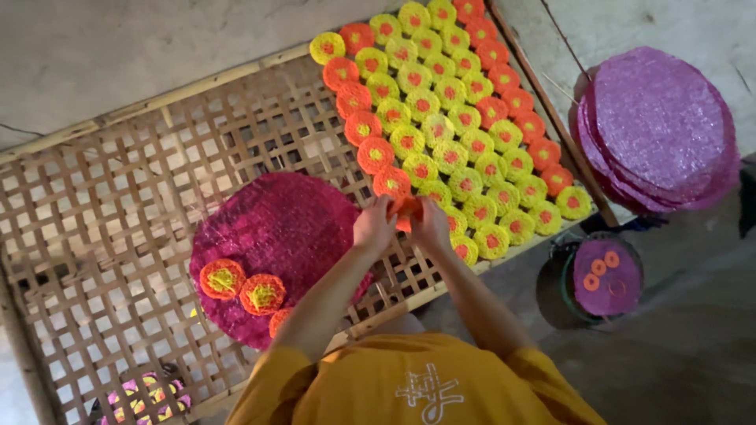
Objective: The person places small yellow and orange paper circles onto large purple circular sheets, arranging them into patterns by hand, and then places the finished sheets onto a wooden grid structure.
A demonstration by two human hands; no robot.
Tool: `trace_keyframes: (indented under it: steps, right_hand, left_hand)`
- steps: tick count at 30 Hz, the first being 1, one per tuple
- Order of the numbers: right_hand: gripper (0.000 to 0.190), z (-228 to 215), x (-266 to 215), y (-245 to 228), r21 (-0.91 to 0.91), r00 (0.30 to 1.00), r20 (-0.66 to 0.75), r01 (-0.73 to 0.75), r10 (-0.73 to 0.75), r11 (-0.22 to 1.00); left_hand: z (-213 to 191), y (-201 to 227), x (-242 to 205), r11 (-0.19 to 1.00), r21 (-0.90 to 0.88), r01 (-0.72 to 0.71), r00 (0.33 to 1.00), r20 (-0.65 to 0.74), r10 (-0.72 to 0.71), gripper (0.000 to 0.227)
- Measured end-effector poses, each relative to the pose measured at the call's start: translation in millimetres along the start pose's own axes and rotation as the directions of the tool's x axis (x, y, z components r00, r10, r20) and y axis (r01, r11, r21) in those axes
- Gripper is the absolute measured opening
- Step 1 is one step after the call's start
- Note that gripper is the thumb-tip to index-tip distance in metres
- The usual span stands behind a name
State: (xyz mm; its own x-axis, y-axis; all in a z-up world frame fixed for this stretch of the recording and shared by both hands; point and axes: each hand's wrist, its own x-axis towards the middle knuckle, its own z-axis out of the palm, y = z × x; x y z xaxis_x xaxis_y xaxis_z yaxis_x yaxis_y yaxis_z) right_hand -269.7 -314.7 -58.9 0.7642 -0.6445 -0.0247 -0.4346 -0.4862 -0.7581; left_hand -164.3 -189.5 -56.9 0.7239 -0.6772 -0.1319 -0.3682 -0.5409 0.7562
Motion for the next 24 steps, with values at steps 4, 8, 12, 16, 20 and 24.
trace_keyframes:
  steps: [4,8,12,16,20,24]
  right_hand:
    - [0.049,-11,1,-19,-0.143,0.982,-0.056,0.171,-0.181,0.975]
    - [0.059,-25,-11,-43,-0.32,0.966,-0.104,0.192,-0.236,0.928]
    - [0.049,-13,-30,-78,-0.161,0.88,0.071,0.474,-0.469,0.866]
    - [0.048,45,-70,-114,-0.042,0.743,0.361,0.617,-0.564,0.786]
    - [0.054,88,-86,-134,-0.04,0.664,0.533,0.638,-0.524,0.769]
    - [0.049,97,-91,-139,-0.07,0.657,0.58,0.63,-0.482,0.774]
  left_hand:
    - [-17,28,5,0.97,0.24,-0.035,0.998,-0.037,0.045,0.05]
    - [-50,21,-20,0.98,0.191,-0.052,0.997,-0.049,0.063,0.034]
    - [-117,-36,-83,0.966,0.258,0.03,0.999,-0.05,-0.017,0.046]
    - [-170,-101,-163,0.787,0.614,0.064,0.997,-0.069,-0.028,0.064]
    - [-190,-128,-207,0.672,0.741,0.021,0.998,-0.055,0.029,0.061]
    - [-201,-122,-219,0.799,0.601,-0.001,1.0,0.022,-0.015,0.037]
